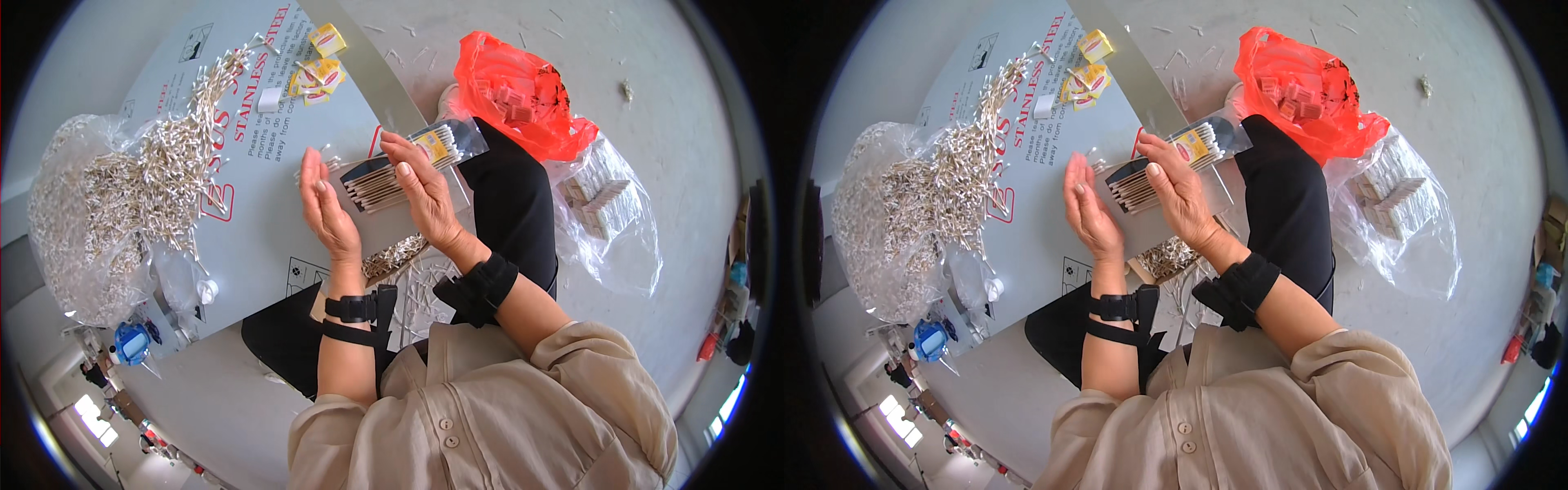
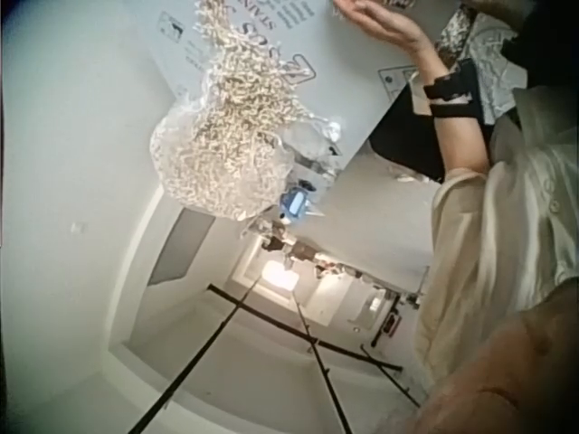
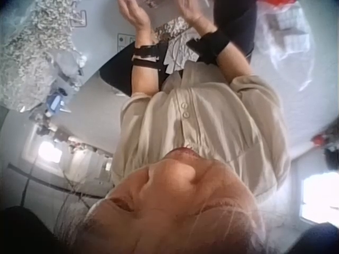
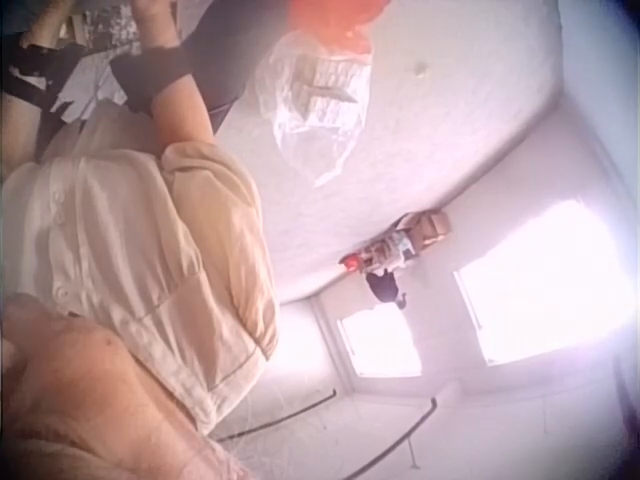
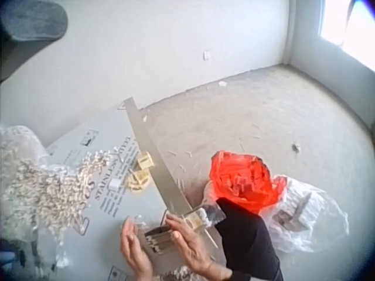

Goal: The person is manually packaging cotton swabs into small plastic sleeves and sealing them with adhesive stickers.

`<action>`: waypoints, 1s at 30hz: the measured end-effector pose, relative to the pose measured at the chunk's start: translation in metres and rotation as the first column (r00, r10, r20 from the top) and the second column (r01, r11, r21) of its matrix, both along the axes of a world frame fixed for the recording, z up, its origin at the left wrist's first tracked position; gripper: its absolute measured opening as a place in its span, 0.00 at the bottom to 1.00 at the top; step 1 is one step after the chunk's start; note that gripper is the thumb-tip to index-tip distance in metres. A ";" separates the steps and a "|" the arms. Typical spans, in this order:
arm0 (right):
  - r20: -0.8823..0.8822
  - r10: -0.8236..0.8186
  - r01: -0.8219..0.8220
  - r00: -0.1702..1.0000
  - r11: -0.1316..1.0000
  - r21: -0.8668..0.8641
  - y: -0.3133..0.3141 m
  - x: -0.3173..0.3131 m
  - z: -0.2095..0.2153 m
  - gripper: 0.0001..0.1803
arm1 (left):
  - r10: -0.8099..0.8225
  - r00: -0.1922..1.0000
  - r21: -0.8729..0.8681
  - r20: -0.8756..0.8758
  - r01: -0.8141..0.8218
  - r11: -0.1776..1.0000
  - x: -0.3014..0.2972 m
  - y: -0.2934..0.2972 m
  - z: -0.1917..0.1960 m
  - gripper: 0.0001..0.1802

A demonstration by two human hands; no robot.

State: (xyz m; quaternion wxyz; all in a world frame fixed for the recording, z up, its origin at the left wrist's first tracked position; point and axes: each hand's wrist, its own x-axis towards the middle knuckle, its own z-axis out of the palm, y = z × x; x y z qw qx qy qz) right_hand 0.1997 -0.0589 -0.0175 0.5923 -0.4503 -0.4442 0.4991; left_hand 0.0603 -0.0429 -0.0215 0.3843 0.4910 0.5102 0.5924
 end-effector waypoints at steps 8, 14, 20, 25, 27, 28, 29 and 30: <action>0.039 0.028 -0.028 0.999 1.000 -0.008 0.000 0.002 -0.002 0.22 | 0.052 0.496 0.080 -0.867 0.035 0.996 -0.019 0.014 0.006 0.16; -0.040 0.004 -0.005 0.999 1.000 -0.024 -0.001 -0.002 0.002 0.21 | 0.141 0.402 0.151 -0.905 -0.007 0.989 -0.033 0.032 0.005 0.16; -0.001 -0.014 0.014 1.000 1.000 -0.018 0.000 0.001 -0.003 0.21 | -0.017 0.351 0.060 -0.936 0.207 0.977 -0.010 0.027 0.020 0.11; -0.014 -0.005 0.005 1.000 1.000 -0.022 0.000 0.001 0.000 0.21 | -0.080 0.331 -0.015 -0.940 0.194 0.981 -0.007 0.010 0.017 0.09; -0.020 -0.006 0.006 1.000 1.000 -0.013 0.000 0.002 -0.002 0.21 | -0.061 0.448 0.026 -0.892 0.187 0.982 -0.008 0.004 0.015 0.10; -0.026 -0.007 0.007 1.000 1.000 -0.006 0.000 0.002 -0.002 0.21 | -0.044 0.559 0.066 -0.828 0.174 0.982 -0.008 0.001 0.014 0.11; -0.027 -0.007 0.006 1.000 1.000 -0.007 0.000 0.001 -0.001 0.21 | -0.044 0.559 0.065 -0.828 0.174 0.983 -0.006 -0.002 0.011 0.11; -0.007 -0.004 0.004 1.000 1.000 0.000 0.000 0.001 0.000 0.20 | -0.025 0.745 0.077 -0.666 0.102 0.992 -0.002 -0.005 0.008 0.13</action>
